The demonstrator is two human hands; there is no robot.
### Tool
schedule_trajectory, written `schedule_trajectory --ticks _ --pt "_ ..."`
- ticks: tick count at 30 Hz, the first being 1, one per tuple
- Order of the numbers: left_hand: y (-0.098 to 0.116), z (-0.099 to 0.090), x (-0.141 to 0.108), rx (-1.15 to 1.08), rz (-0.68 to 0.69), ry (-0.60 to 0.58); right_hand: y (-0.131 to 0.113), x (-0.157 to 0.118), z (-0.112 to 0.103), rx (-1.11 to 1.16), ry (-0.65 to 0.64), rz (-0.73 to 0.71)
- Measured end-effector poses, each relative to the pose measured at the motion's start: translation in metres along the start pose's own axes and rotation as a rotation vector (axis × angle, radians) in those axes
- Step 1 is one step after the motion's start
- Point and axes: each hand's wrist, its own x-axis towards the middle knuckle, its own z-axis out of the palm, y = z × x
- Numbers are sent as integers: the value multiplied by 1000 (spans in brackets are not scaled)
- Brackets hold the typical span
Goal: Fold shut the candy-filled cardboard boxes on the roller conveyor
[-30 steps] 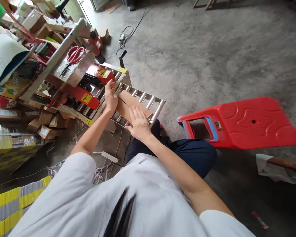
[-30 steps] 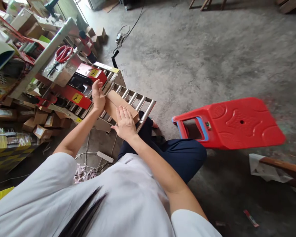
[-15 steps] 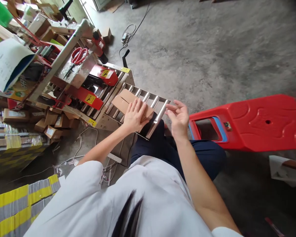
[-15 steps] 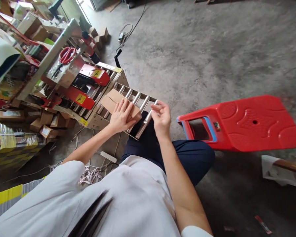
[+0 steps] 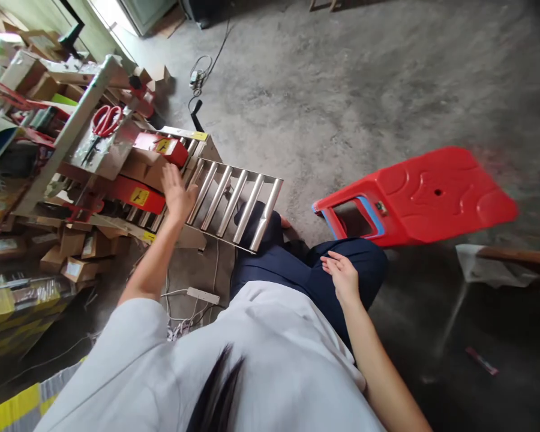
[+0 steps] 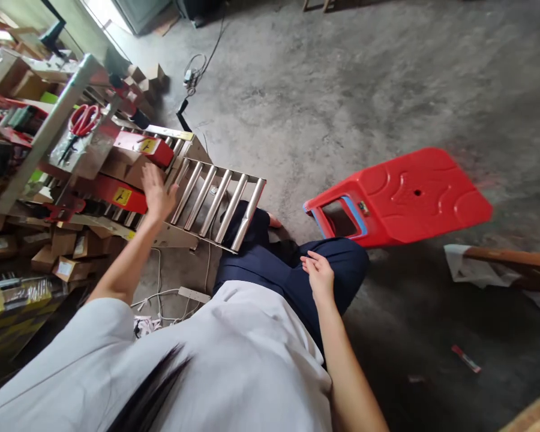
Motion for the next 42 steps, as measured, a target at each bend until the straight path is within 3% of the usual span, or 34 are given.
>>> schedule_trajectory --ticks 2,4,6,9,16,20,23,30,35,42 --pt "43 40 -43 -43 94 -210 -2 -2 3 -44 -22 -14" --pt "81 72 -79 -68 99 -369 -8 -1 8 -85 -43 -12" --pt "107 91 -101 -52 59 -391 -14 4 12 -127 -55 0" --pt "123 102 -106 -18 51 -340 -17 14 9 -182 -47 13" --pt "116 100 -87 9 65 -360 -22 8 4 -171 -61 -44" --pt "121 91 -95 55 24 -315 -20 -10 -2 -131 -103 -80" --pt "127 92 -104 69 29 -360 -6 -19 -12 -100 -124 -94" --pt "108 110 -111 107 63 -348 35 0 -16 -74 -182 -61" --pt "114 105 -112 94 39 -378 26 11 -19 41 -176 75" --pt "124 102 -105 96 -33 -439 6 54 -26 85 -124 240"
